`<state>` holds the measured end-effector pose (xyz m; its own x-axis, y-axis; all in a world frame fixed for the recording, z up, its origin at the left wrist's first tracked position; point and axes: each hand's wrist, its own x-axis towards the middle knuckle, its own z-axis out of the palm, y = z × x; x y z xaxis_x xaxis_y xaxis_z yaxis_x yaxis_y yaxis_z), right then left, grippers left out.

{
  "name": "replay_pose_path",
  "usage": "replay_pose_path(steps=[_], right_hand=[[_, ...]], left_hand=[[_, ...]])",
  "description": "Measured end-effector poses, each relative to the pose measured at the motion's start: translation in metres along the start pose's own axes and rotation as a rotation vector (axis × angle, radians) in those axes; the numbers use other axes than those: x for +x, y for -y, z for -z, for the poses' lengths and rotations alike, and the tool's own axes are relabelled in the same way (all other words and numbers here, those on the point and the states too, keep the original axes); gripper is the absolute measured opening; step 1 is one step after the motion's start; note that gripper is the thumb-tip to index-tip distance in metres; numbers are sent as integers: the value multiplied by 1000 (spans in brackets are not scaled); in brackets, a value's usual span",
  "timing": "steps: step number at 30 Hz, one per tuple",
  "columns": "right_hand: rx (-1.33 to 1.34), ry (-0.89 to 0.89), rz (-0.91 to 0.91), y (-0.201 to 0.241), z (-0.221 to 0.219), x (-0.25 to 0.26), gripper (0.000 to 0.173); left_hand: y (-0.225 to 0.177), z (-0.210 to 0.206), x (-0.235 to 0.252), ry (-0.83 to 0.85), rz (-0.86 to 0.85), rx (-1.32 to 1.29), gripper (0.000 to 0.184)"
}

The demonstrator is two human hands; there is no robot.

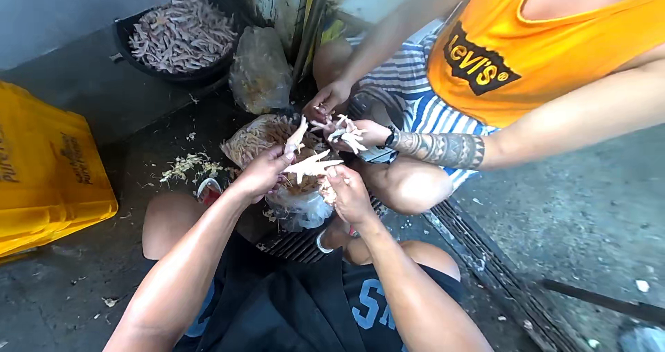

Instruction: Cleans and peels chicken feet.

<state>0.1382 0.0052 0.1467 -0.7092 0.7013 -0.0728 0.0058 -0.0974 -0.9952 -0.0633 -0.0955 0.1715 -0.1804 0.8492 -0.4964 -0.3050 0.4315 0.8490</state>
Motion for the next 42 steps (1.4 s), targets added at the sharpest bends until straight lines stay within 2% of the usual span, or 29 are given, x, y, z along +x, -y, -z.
replay_pose_path(steps=[2,5,10,25,30,33,36,42], right_hand=[[-71,-30,-14,1,3,3,29],[-230,32,-27,7,8,3,22],[-455,90,44,13,11,4,28],[-408,100,67,17,17,-4,28],[-566,138,26,15,19,-4,30],[-713,205,-51,16,23,-2,35],[-751,151,-69,21,26,-2,38],[-759,74,-10,25,12,5,36]], left_hand=[[-1,2,-1,45,7,71,27],[0,4,-4,114,17,113,25],[2,7,-7,97,34,101,24],[-3,10,-5,106,63,129,24],[4,13,-4,104,76,147,24],[5,16,-8,99,39,242,24],[-2,17,-15,75,-25,419,24],[4,15,-9,152,-150,669,25]])
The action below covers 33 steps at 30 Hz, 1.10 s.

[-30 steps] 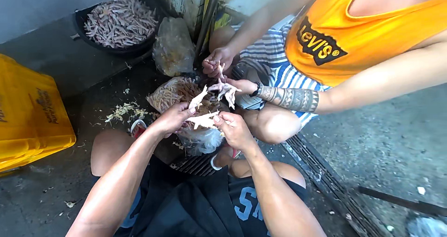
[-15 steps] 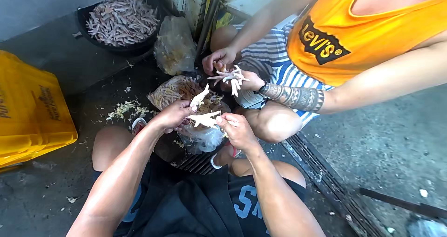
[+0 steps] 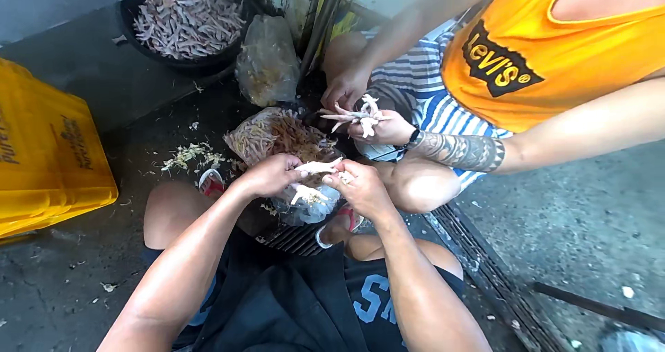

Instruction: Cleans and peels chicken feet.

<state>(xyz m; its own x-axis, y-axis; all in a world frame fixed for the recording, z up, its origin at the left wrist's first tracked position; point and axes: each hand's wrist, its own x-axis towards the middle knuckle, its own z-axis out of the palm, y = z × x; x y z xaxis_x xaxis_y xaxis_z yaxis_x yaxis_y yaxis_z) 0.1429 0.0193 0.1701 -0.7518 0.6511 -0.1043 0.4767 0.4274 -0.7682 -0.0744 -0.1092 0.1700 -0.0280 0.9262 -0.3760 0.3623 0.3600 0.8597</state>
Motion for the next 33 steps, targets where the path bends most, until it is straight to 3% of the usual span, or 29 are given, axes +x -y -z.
replay_pose_path(steps=[3,9,10,14,18,22,24,29,33], right_hand=[[81,7,-15,-1,-12,6,37],[608,-60,-161,-5,-22,-1,26],[566,-22,-159,-2,-21,-1,29],[-15,201,-60,-5,-16,-4,57],[-65,307,37,6,-27,-8,51],[-41,315,53,10,-32,-11,50],[-39,306,53,8,-34,-12,49],[-55,267,39,8,-44,-13,53],[58,303,-35,17,-47,-12,40]], left_hand=[[1,-8,4,-36,0,-34,28],[-3,-32,15,-35,-79,-256,32],[-5,-30,14,-44,-102,-266,31],[-14,-19,6,-96,-95,-238,30],[-14,-23,-1,-201,-46,-213,38],[-10,-28,2,-411,-23,-242,39],[-13,-26,5,-455,-9,-426,39],[-25,-28,15,-376,55,-1120,32],[-18,-30,23,-438,186,-1188,27]])
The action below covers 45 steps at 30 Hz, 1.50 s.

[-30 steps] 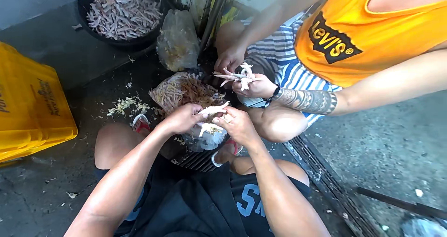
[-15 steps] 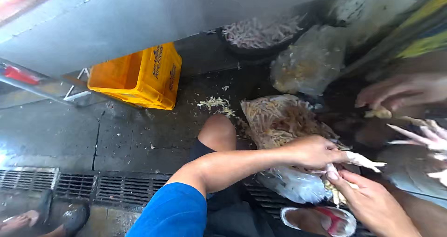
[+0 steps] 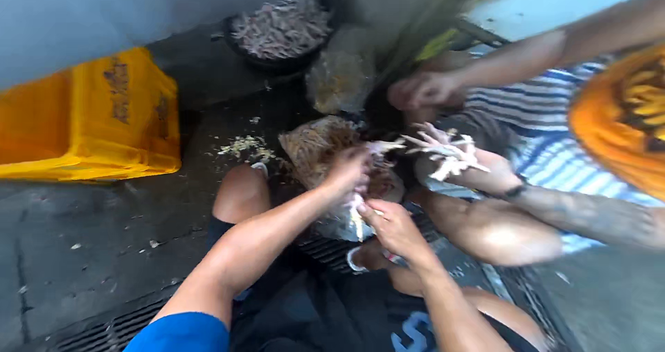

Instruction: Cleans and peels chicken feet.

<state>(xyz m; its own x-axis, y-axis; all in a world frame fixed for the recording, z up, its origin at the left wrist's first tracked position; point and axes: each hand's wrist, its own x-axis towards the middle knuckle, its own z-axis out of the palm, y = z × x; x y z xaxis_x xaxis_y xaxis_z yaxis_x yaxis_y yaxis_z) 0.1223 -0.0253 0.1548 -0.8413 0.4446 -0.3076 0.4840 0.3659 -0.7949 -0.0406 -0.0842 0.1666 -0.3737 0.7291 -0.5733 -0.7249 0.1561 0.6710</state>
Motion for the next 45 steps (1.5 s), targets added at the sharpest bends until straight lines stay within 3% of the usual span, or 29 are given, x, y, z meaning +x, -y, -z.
replay_pose_path(steps=[7,10,14,22,26,29,32,35,38,42,45], right_hand=[[151,-81,164,-16,7,-13,36],[215,-130,95,-19,15,-14,30],[254,-84,37,-7,12,-3,31],[403,-5,116,-12,-5,8,28],[383,28,110,-12,-9,6,27],[343,36,208,-4,1,5,27],[413,86,320,0,10,-1,27],[460,87,326,-7,9,-15,28],[437,39,246,-12,12,-13,26],[421,-68,173,-3,16,-2,30],[516,-89,267,-1,11,0,23]], left_hand=[[-69,51,38,-337,-195,-242,35],[-80,61,30,-340,-202,-339,36],[-57,40,22,-294,-88,-359,37],[-31,9,22,-217,-62,-348,37],[-30,11,22,-238,-41,-322,37],[-43,19,23,-252,-55,-324,36],[-64,28,21,-266,-140,-335,33],[-94,60,25,-314,-360,-427,33],[-97,72,12,-63,-423,-491,44],[-69,52,-2,565,-231,-569,48],[-49,33,-7,756,-108,-574,43]])
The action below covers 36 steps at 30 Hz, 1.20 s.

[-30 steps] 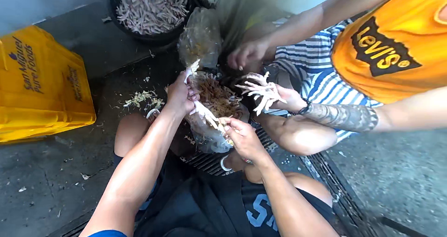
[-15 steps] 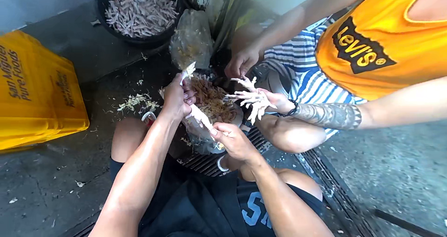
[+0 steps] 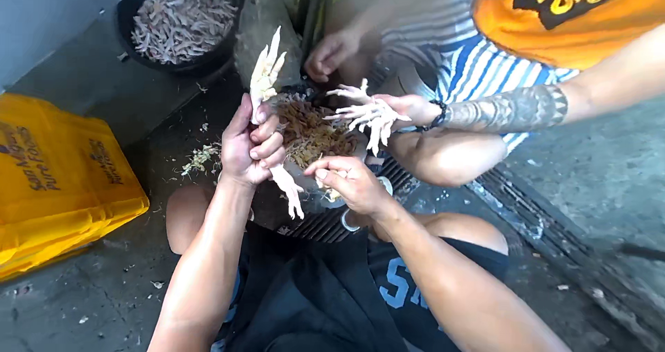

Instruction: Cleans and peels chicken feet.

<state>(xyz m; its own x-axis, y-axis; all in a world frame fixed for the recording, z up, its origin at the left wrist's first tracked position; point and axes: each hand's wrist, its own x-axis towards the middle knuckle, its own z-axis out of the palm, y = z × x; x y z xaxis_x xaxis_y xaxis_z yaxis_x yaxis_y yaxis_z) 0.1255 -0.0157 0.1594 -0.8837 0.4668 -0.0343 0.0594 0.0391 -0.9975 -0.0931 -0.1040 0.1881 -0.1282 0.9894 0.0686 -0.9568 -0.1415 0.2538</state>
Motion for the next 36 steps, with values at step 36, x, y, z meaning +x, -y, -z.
replay_pose_path(steps=[36], right_hand=[[16,-501,56,8,80,-13,31]], left_hand=[[37,-7,-6,-579,413,748,47]])
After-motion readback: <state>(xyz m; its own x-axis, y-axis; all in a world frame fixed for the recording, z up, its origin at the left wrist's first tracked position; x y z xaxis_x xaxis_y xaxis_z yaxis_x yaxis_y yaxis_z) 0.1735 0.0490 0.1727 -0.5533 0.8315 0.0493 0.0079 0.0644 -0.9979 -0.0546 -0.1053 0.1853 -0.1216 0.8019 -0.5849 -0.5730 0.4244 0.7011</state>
